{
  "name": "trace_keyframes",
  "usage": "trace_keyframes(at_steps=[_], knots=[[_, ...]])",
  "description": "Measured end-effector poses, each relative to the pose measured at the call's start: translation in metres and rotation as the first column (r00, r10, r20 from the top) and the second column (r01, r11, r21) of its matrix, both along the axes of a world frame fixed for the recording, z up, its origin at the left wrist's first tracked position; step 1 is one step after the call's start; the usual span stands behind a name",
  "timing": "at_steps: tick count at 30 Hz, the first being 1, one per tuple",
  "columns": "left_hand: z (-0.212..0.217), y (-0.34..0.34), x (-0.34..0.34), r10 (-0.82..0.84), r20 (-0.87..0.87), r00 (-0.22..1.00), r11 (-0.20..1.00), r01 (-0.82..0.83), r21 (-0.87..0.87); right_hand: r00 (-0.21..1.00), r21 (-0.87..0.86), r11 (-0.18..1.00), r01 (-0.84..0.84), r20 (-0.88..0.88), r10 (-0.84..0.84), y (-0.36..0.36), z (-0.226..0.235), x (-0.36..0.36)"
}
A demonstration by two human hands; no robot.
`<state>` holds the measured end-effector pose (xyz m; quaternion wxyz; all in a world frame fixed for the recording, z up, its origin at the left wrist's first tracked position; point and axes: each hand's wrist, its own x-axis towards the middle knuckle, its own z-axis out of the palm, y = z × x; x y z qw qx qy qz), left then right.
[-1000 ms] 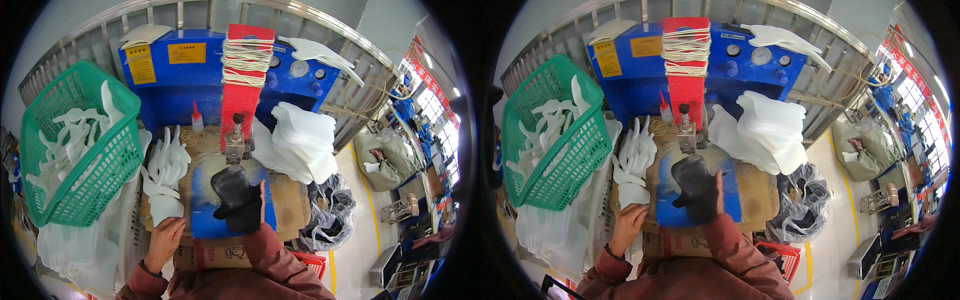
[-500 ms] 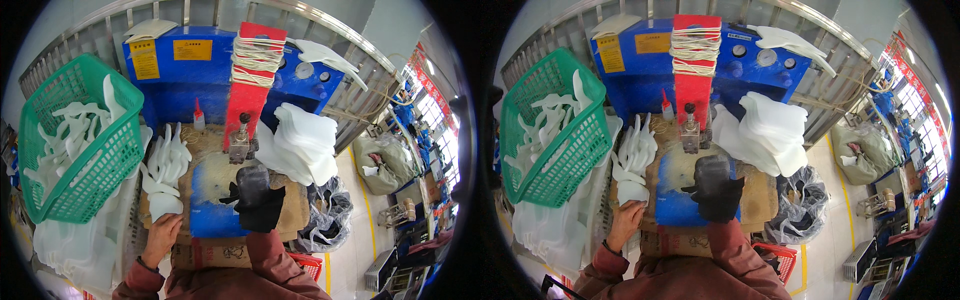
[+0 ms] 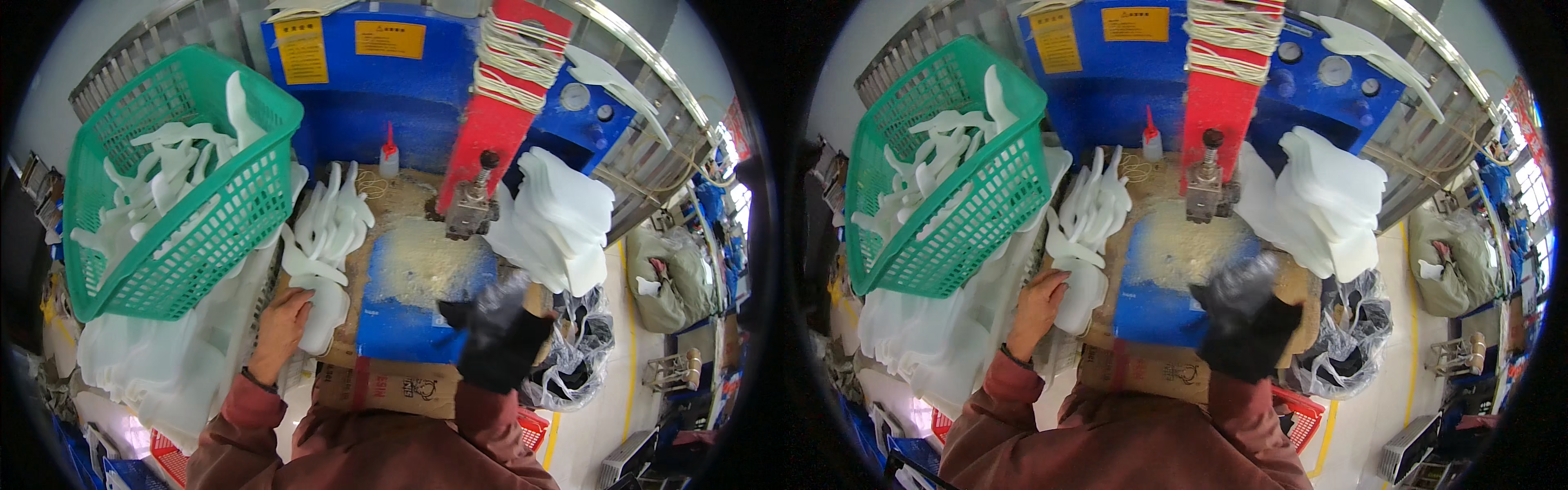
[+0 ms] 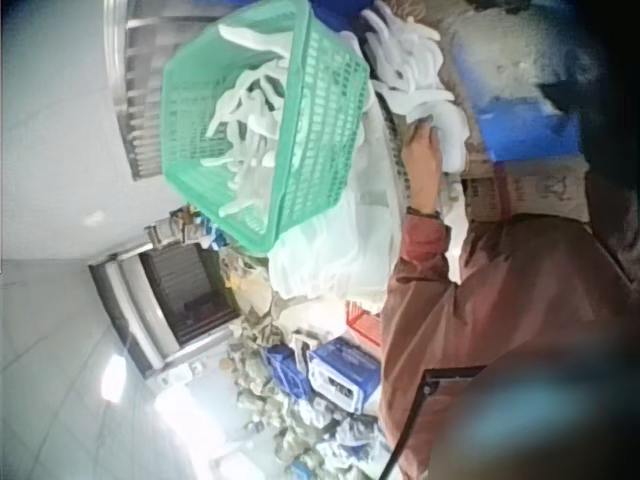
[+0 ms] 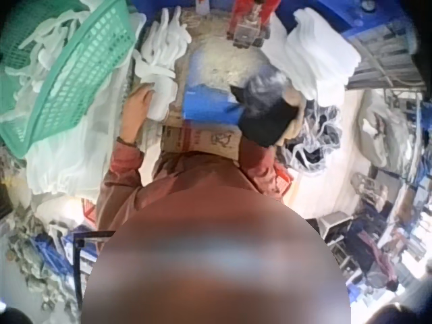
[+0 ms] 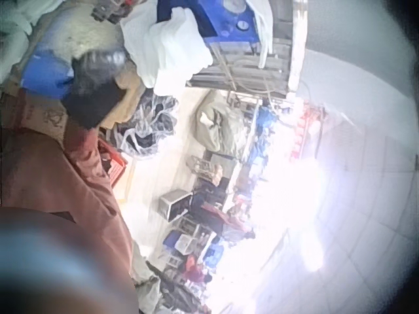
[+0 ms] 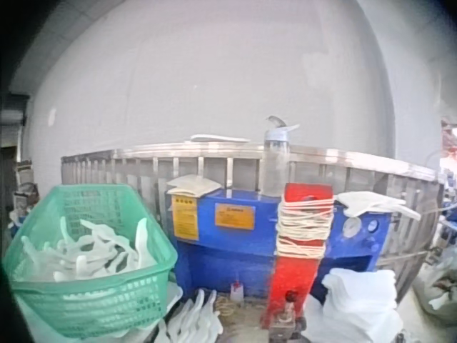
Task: The person repeatedly picks black and white shoe parts, aligns them, and presses them together using a small press machine. The assembled parts are placed into a red basket. The process is repeated multiple times throughout the clip.
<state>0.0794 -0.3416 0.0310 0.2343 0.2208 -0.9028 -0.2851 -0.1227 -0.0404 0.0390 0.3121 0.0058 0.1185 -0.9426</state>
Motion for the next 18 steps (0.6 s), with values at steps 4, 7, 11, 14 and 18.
trace_keyframes(at_steps=[4,7,11,14,18], knots=[[-0.012,-0.010,-0.011,-0.003,0.028,1.000,0.995,0.006,-0.100,1.000,0.002,1.000,0.016,-0.001,-0.016,0.014,0.006,0.004],[-0.023,-0.015,-0.018,-0.027,0.110,0.994,0.989,0.042,-0.141,1.000,0.003,1.000,0.014,-0.001,-0.014,0.020,0.005,0.006],[-0.037,-0.025,-0.028,-0.097,0.201,0.975,0.964,0.142,-0.224,1.000,0.020,1.000,-0.001,-0.008,0.002,0.017,-0.008,0.003],[-0.042,-0.032,-0.032,-0.098,0.155,0.983,0.983,0.119,-0.136,1.000,0.027,0.999,-0.023,-0.003,0.023,0.007,-0.019,0.000],[-0.044,-0.040,-0.036,-0.077,0.197,0.977,0.978,0.112,-0.174,0.999,0.079,0.996,-0.035,-0.040,0.038,-0.005,-0.023,0.004]])
